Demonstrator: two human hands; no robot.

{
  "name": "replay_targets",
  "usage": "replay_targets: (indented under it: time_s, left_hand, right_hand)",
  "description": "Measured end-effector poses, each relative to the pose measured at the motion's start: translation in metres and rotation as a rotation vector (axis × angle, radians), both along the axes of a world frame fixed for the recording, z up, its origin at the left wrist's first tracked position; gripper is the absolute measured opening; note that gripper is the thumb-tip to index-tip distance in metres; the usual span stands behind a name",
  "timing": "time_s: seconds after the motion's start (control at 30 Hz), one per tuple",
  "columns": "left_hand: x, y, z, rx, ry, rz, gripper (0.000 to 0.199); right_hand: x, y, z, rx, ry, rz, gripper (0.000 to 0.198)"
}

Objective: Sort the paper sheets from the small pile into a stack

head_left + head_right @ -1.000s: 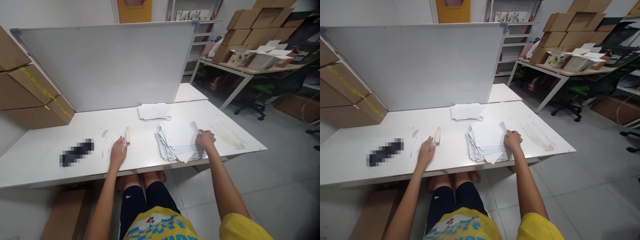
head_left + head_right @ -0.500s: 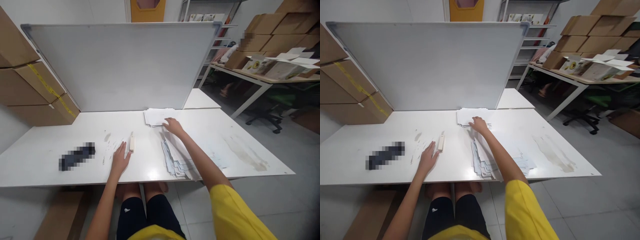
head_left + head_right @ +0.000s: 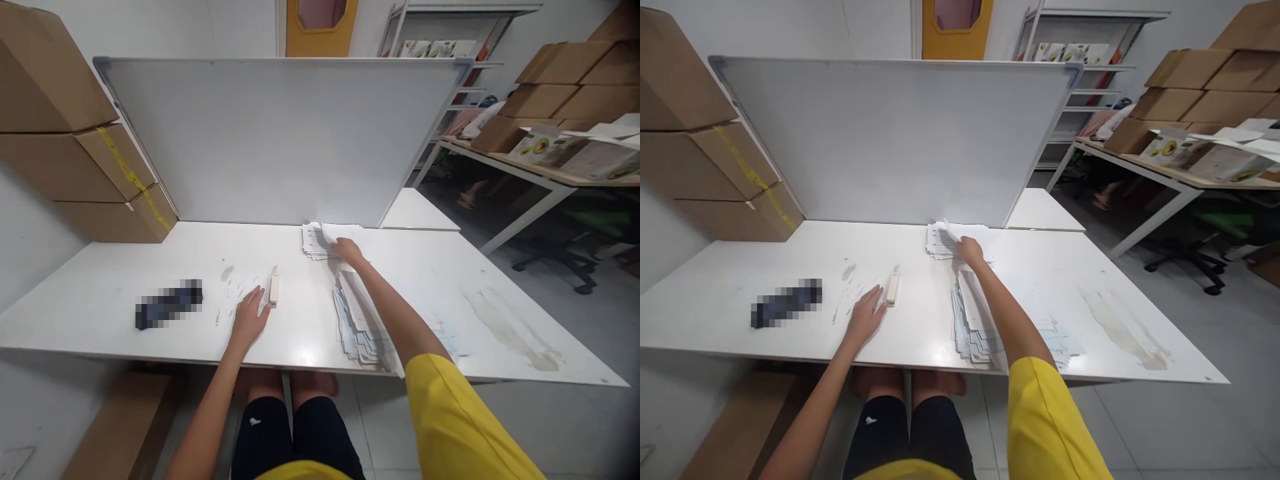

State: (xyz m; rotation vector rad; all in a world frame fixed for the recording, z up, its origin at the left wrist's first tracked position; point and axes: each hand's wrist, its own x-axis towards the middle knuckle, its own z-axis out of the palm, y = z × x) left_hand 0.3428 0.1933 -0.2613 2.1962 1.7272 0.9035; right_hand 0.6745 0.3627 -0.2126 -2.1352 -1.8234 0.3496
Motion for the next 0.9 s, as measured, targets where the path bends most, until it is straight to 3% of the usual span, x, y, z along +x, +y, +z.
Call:
replay_targets:
  time_s: [0.13, 0.23, 0.3, 0.4, 0.53, 0.6, 0.73, 0.8, 0.9]
  left_hand:
    - [-0.001, 0.003, 0.000, 0.026, -0.076, -0.004, 0.043]
    - [-0.005, 0.003, 0.003, 0.082, -0.164, -0.014, 0.041]
    - [-0.001, 0.000, 0.006, 0.136, -0.252, -0.044, 0.038]
    - [0.022, -0.013, 0.014, 0.120, -0.545, -0.113, 0.038]
    - [0.074, -0.039, 0.033, -0.160, -1.184, -0.179, 0.044]
    - [0.091, -0.051, 0.045, -0.269, -1.388, -0.165, 0.041]
    - [0.094, -0.070, 0.065, -0.338, -1.561, -0.186, 0.048]
    - [0.088, -0.079, 0.067, -0.358, -1.588, -0.209, 0.053]
    - [0.079, -0.088, 0.063, -0.312, -1.507, -0.107, 0.044]
  right_hand:
    - [0.008, -0.032, 0.020, 0.254, 0.171, -0.071, 0.041]
    - [0.011, -0.068, 0.038, 0.536, 0.686, -0.039, 0.037]
    - [0.009, -0.098, 0.048, 0.608, 1.040, 0.013, 0.035]
    - [-0.001, -0.149, 0.053, 0.549, 1.348, 0.079, 0.035]
    - [-0.023, -0.208, 0.038, 0.365, 1.512, 0.091, 0.034]
    - [-0.031, -0.229, 0.025, 0.275, 1.554, 0.059, 0.033]
    - [-0.037, -0.254, 0.008, 0.189, 1.605, -0.005, 0.033]
    - [-0.038, -0.264, 0.006, 0.189, 1.630, -0.008, 0.035]
    - [-0.045, -0.279, 0.007, 0.181, 1.665, 0.005, 0.038]
